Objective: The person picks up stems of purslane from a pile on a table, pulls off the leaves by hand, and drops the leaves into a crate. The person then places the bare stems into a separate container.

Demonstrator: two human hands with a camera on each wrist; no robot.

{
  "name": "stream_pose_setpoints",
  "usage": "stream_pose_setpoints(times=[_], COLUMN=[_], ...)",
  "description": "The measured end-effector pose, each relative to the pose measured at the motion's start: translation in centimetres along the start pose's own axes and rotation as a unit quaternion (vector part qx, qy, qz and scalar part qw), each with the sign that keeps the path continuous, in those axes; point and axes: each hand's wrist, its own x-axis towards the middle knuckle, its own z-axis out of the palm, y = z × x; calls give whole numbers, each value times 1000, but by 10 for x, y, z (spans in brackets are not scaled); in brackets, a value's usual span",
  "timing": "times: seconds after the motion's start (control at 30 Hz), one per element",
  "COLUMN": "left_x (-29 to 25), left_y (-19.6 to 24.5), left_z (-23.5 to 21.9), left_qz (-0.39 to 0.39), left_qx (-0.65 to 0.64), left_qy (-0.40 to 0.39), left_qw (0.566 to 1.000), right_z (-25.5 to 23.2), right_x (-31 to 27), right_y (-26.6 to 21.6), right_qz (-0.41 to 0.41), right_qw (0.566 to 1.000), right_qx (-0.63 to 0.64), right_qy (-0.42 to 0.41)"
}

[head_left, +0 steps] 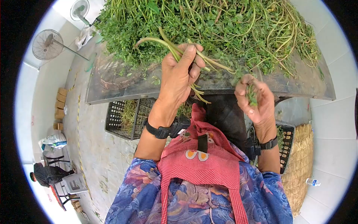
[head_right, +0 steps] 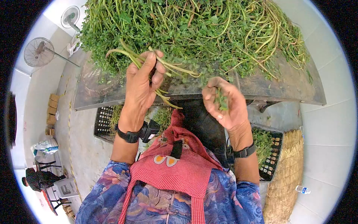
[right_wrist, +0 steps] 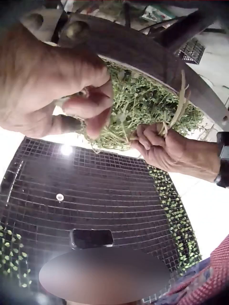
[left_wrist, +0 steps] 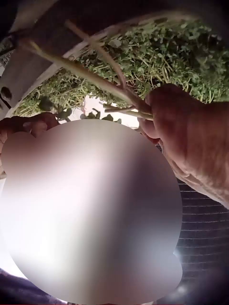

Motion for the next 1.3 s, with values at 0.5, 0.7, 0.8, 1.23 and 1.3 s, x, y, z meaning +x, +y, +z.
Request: stream_pose_setpoints(times=[0.5, 0.7, 0.8, 1.23, 1.3], left_x=[-8, -12, -14, -16, -18], left_y=[-4, -7, -18, -14, -15], left_z=[5, 4, 7, 1, 2], left_qz=[56, 50, 111, 4, -4], left_qx=[173, 231, 270, -16, -22], left_qy=[-45, -55, -50, 91, 91], left_qw=[982, 970, 955, 996, 996], right_z=[35, 27, 24, 2, 0], right_x=[27, 31, 39, -2, 4], right_y=[-18, -9, -1, 19, 32], right_qz=[-140, -153, -179, -39, -26], right_qw=[703, 699, 655, 988, 980], right_qx=[-696, -698, -728, -130, -170], right_qy=[-30, -26, 95, 69, 99])
